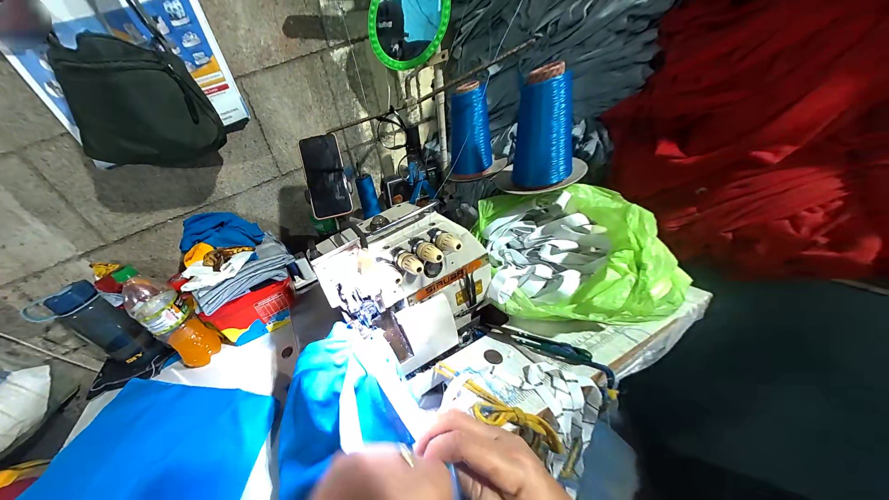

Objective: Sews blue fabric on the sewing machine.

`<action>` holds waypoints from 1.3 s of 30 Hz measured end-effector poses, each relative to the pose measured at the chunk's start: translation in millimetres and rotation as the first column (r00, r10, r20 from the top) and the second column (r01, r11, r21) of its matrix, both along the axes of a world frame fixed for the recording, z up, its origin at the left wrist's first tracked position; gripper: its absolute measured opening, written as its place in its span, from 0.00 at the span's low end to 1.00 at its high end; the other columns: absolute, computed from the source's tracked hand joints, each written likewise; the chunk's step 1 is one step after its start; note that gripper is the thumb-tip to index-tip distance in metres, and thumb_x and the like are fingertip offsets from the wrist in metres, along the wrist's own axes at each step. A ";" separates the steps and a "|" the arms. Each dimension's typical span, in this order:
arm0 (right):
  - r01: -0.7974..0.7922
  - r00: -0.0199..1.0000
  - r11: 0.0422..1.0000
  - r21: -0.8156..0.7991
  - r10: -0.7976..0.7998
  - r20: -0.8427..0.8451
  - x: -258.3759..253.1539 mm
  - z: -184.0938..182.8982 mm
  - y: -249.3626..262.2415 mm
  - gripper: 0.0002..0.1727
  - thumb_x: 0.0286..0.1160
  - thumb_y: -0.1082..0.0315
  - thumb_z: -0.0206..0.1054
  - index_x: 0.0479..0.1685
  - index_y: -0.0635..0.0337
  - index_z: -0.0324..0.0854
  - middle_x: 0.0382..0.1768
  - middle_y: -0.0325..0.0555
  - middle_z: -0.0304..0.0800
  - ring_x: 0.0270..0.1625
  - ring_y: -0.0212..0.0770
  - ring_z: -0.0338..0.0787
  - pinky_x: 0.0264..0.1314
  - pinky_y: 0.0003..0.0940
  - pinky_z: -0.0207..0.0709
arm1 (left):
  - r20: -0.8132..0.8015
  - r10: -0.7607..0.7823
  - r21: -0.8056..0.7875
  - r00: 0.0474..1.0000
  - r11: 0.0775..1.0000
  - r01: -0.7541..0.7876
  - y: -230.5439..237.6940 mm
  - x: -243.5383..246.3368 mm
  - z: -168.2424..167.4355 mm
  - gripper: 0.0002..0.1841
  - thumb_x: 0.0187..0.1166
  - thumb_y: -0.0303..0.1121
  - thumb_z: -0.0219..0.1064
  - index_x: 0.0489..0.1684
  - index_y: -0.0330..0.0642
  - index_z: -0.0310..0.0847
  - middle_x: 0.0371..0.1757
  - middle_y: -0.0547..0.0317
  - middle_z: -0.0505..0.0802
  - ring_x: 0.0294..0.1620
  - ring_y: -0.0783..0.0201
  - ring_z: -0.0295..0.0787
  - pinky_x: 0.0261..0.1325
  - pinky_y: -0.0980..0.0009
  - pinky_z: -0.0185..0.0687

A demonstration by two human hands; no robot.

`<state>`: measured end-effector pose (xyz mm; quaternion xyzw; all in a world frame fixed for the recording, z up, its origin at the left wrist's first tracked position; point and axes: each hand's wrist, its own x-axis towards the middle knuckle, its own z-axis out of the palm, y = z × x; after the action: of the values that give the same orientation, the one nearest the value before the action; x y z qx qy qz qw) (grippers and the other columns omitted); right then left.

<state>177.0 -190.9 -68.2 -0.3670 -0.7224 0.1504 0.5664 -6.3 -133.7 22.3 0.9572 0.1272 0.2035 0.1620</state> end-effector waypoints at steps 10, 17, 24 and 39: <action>0.040 0.997 0.999 -0.026 -0.041 -0.067 -8.7 2.3 -3.2 0.13 0.85 0.78 0.55 0.41 0.73 0.86 0.45 0.63 0.91 0.58 0.47 0.88 0.68 0.32 0.76 | -0.153 0.729 -0.469 0.667 0.541 -0.698 100.6 -27.1 -47.0 0.35 0.77 0.42 0.73 0.75 0.25 0.69 0.66 0.30 0.85 0.67 0.43 0.84 0.71 0.48 0.77; 0.049 0.992 0.998 -0.044 -0.054 -0.117 -13.2 16.0 -8.9 0.13 0.85 0.76 0.56 0.39 0.75 0.85 0.46 0.64 0.89 0.57 0.44 0.87 0.67 0.28 0.75 | -0.271 0.700 -0.256 0.661 0.610 -0.750 129.2 -50.4 4.1 0.16 0.84 0.30 0.66 0.61 0.27 0.83 0.59 0.35 0.89 0.64 0.46 0.85 0.70 0.48 0.75; 0.088 0.993 0.995 -0.053 -0.092 -0.080 -15.9 12.0 -14.1 0.13 0.84 0.78 0.55 0.40 0.77 0.85 0.45 0.66 0.90 0.56 0.51 0.88 0.66 0.36 0.78 | -0.166 0.727 -0.663 0.666 0.418 -0.621 136.8 -50.7 -10.2 0.15 0.83 0.21 0.63 0.65 0.31 0.76 0.58 0.48 0.88 0.55 0.64 0.87 0.59 0.67 0.82; 0.221 0.937 0.974 -0.052 -0.197 0.289 -19.2 6.4 -19.7 0.11 0.78 0.81 0.58 0.41 0.70 0.87 0.44 0.60 0.92 0.51 0.60 0.90 0.59 0.45 0.83 | -0.195 0.511 -0.538 0.837 0.658 -0.527 119.1 -54.4 -16.4 0.20 0.80 0.27 0.64 0.70 0.31 0.77 0.62 0.52 0.89 0.61 0.74 0.85 0.65 0.75 0.79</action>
<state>157.8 -210.6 -61.8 -0.4827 -0.7456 0.0657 0.4547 -60.7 -14.6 5.9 0.7894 0.4516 0.1805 0.3746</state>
